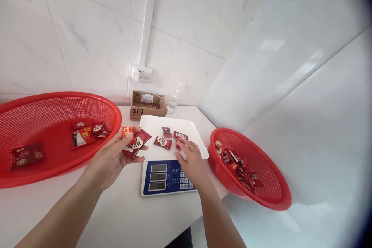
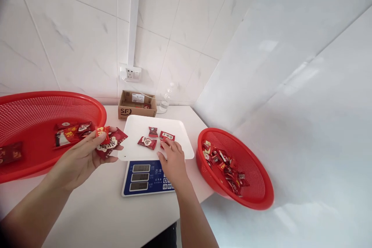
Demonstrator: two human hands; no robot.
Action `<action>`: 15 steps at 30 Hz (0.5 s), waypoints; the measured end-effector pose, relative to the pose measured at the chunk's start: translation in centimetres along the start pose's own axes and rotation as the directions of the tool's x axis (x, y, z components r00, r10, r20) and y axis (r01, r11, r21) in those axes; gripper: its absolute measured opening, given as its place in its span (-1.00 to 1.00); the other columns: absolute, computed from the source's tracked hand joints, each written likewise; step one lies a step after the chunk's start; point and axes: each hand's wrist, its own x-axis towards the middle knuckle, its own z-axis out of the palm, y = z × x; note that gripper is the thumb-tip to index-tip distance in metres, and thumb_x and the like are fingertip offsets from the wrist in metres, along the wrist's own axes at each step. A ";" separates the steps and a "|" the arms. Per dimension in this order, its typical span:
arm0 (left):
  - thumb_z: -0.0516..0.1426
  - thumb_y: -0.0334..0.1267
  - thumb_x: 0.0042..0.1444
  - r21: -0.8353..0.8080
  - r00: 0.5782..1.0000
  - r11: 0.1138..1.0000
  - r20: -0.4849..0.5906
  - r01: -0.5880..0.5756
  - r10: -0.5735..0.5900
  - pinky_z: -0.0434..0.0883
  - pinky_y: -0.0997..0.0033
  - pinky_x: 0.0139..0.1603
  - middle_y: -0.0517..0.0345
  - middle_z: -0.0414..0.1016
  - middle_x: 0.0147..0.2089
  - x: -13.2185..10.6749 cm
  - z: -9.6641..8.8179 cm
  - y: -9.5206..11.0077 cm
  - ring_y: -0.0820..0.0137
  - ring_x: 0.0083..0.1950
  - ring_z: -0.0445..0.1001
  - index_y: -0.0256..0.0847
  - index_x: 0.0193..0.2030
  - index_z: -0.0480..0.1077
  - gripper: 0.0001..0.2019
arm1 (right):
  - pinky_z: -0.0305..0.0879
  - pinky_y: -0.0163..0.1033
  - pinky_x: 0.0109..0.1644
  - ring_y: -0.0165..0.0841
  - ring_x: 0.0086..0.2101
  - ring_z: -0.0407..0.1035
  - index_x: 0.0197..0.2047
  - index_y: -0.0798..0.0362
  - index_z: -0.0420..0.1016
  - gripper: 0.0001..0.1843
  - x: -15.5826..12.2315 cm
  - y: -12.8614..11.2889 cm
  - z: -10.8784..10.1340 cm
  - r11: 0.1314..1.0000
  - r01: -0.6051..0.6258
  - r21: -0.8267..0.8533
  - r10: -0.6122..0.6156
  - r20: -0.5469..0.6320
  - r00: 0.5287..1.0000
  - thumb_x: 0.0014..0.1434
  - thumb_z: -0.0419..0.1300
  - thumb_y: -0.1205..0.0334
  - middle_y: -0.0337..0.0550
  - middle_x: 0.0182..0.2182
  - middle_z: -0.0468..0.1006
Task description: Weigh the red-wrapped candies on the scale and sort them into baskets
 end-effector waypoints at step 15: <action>0.18 -0.16 0.16 0.043 0.999 0.999 0.038 0.006 -0.008 0.60 0.36 -0.40 0.07 0.54 -0.13 -0.2 0.1 -0.2 0.26 -0.20 0.59 -0.14 -0.05 0.48 -0.76 | 0.15 0.12 0.26 -0.10 0.18 0.25 -0.05 -0.02 0.56 -0.69 0.8 0.1 0.2 0.991 -0.094 0.094 0.092 0.030 0.995 0.19 0.16 0.12 0.01 0.09 0.47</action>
